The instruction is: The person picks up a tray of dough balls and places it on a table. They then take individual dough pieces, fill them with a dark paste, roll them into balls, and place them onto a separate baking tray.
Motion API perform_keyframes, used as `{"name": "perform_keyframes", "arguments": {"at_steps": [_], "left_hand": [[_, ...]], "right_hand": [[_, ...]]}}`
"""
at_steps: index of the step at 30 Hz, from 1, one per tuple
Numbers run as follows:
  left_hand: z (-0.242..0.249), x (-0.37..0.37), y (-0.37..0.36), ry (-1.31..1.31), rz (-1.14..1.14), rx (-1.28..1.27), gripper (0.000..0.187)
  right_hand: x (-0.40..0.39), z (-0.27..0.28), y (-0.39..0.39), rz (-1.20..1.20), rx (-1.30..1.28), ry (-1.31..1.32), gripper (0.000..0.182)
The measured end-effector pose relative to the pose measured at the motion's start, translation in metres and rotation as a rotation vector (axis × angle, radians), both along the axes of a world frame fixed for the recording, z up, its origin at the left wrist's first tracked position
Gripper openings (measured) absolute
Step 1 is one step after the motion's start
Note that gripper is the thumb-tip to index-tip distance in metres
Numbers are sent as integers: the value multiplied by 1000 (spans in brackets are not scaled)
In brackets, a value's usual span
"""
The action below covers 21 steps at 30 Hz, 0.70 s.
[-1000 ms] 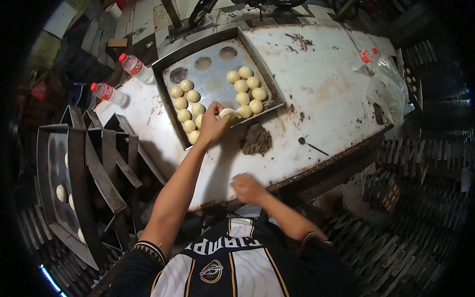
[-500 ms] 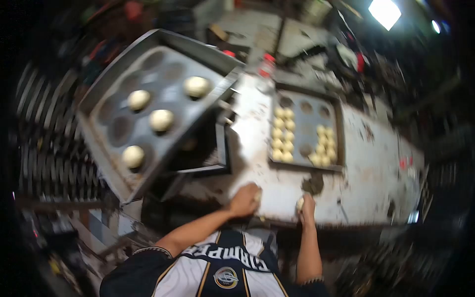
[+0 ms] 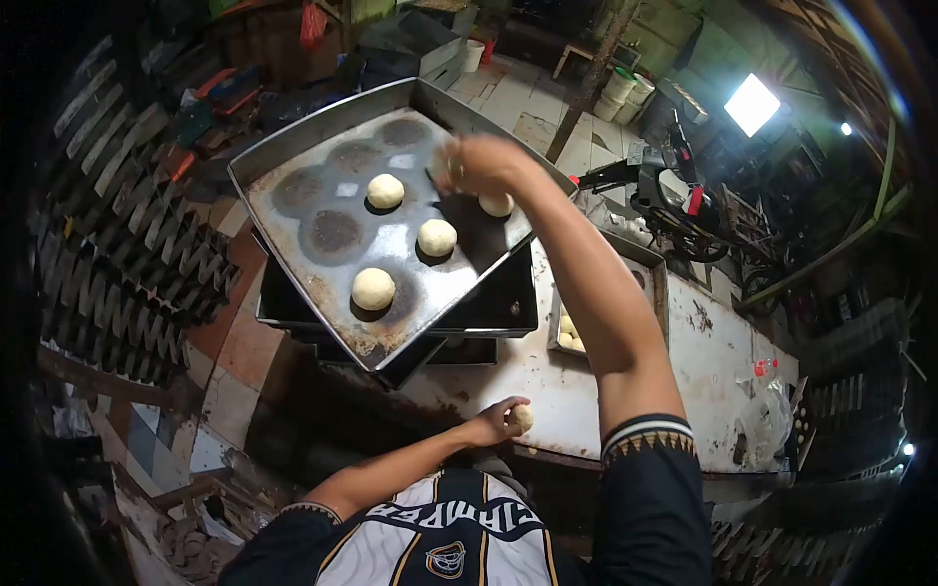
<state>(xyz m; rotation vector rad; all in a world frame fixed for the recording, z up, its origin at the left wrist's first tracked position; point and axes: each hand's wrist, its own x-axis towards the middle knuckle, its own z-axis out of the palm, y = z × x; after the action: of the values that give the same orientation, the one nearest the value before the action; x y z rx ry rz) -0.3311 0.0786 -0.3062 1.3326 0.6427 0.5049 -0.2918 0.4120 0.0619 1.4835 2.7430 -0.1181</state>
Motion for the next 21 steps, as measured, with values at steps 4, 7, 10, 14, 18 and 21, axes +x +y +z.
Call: {"name": "perform_keyframes", "arguments": {"at_steps": [4, 7, 10, 14, 18, 21], "left_hand": [[45, -57, 5, 8, -91, -137, 47], [43, -72, 5, -134, -15, -305, 37], [77, -79, 9, -216, 53, -533, 45], [45, -75, 22, 215, -123, -213, 41], [47, -59, 13, -17, -27, -537, 42], [73, -24, 24, 156, -215, -500, 38]], "right_hand": [[1, 14, -45, 85, 558, 615, 52], [50, -6, -147, -111, 1029, 1002, 34], [102, -133, -241, -412, 1298, 1264, 19], [164, -267, -375, -341, 194, 407, 6], [244, -318, -446, -1440, 559, 865, 15], [321, -393, -479, -1529, 415, 636, 33]]}}
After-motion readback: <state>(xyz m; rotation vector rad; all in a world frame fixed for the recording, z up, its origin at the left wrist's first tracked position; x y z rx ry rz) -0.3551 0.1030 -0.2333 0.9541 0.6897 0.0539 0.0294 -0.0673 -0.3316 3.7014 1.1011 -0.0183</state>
